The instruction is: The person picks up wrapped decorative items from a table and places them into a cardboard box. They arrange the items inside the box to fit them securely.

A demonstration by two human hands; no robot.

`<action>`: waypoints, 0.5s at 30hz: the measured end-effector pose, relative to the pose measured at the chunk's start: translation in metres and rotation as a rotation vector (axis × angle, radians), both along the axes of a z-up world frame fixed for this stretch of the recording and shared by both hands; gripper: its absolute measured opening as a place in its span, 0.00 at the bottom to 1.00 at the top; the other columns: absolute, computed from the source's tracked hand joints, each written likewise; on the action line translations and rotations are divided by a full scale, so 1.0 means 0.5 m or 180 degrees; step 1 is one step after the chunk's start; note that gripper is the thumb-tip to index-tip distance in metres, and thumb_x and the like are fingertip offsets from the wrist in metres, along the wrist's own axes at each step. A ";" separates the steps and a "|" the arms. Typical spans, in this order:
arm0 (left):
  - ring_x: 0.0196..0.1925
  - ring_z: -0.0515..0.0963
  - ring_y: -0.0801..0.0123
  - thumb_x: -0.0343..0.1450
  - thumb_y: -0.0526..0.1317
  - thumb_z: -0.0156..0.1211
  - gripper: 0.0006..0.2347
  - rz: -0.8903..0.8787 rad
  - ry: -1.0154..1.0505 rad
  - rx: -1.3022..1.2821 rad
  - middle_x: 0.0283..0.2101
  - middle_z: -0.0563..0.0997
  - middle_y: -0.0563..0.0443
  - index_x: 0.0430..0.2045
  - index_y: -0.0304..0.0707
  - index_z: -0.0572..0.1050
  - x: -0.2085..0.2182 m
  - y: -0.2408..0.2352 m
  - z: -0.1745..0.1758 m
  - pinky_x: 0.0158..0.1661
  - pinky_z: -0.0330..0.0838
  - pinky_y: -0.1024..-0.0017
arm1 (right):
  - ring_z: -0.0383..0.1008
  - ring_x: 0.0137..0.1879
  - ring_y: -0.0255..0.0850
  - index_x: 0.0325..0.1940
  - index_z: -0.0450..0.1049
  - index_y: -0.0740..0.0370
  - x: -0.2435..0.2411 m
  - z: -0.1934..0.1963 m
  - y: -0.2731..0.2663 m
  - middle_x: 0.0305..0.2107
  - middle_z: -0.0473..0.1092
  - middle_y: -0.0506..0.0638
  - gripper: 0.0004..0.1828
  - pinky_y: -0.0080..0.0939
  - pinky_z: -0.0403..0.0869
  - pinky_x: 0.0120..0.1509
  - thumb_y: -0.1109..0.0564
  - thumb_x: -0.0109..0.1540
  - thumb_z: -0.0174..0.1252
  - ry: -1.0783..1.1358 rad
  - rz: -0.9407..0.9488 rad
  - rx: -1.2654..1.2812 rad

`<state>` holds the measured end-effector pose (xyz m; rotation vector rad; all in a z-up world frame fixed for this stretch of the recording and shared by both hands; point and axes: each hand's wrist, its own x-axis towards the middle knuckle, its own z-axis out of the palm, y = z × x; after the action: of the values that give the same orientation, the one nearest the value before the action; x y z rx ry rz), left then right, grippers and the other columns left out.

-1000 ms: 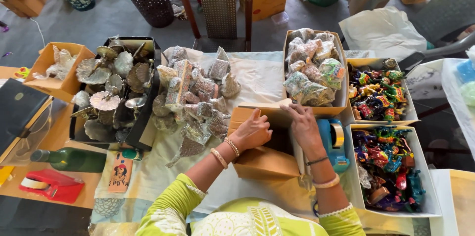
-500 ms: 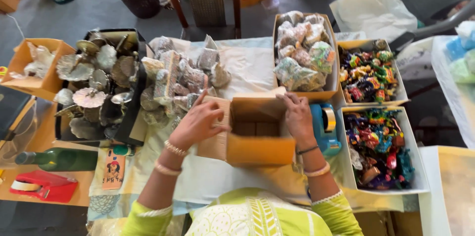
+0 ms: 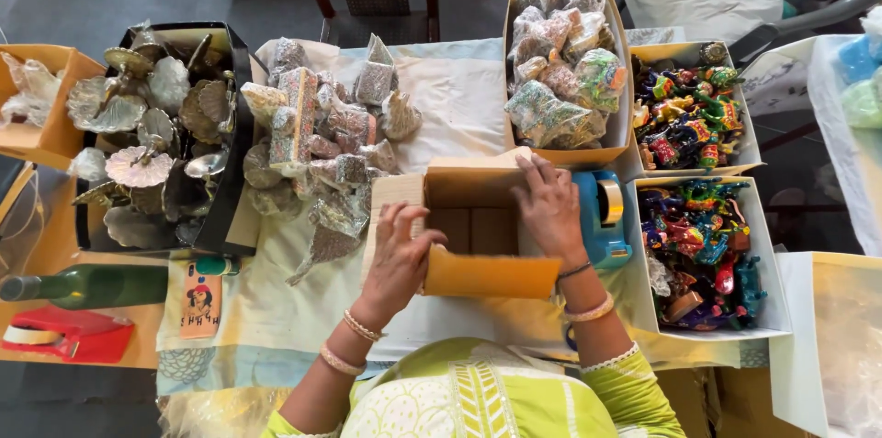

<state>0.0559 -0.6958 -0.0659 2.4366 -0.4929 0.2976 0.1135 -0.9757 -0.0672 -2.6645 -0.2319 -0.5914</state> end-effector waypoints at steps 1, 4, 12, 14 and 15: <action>0.73 0.61 0.49 0.71 0.41 0.62 0.14 -0.0342 -0.0187 0.0254 0.61 0.68 0.47 0.51 0.51 0.72 0.004 0.000 0.012 0.76 0.49 0.53 | 0.71 0.50 0.56 0.61 0.74 0.53 0.009 -0.006 -0.010 0.54 0.72 0.51 0.23 0.54 0.70 0.52 0.52 0.61 0.56 0.0215 -0.0137 -0.0078; 0.74 0.56 0.48 0.64 0.52 0.72 0.20 -0.1061 0.0018 0.0286 0.63 0.67 0.49 0.47 0.62 0.73 -0.002 -0.005 0.056 0.75 0.36 0.48 | 0.73 0.48 0.52 0.57 0.77 0.49 0.031 0.003 -0.024 0.48 0.74 0.46 0.18 0.51 0.72 0.52 0.62 0.66 0.51 0.0462 -0.0275 0.0014; 0.75 0.41 0.34 0.47 0.63 0.80 0.55 -0.0945 0.1014 0.0371 0.71 0.50 0.35 0.69 0.51 0.55 -0.024 -0.023 0.040 0.71 0.34 0.43 | 0.73 0.46 0.51 0.47 0.79 0.49 0.065 0.034 0.003 0.37 0.72 0.48 0.14 0.50 0.74 0.45 0.63 0.66 0.50 0.0477 -0.0342 0.0358; 0.76 0.37 0.33 0.48 0.61 0.81 0.55 -0.0867 0.1252 0.0485 0.73 0.45 0.33 0.70 0.52 0.52 -0.016 -0.034 0.054 0.71 0.37 0.44 | 0.74 0.47 0.50 0.46 0.79 0.48 0.068 0.037 0.002 0.37 0.72 0.48 0.14 0.50 0.74 0.45 0.62 0.67 0.50 0.0540 -0.0419 0.0508; 0.76 0.37 0.33 0.48 0.61 0.81 0.55 -0.0873 0.1246 0.0487 0.73 0.45 0.33 0.70 0.52 0.52 -0.010 -0.036 0.056 0.71 0.37 0.44 | 0.74 0.47 0.50 0.46 0.79 0.48 0.075 0.029 0.000 0.37 0.72 0.48 0.14 0.50 0.74 0.45 0.62 0.67 0.50 0.0534 -0.0425 0.0509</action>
<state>0.0509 -0.7138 -0.0377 2.4479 -0.6798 -0.3379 0.1509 -0.9758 -0.0525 -2.5692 0.0399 -0.4046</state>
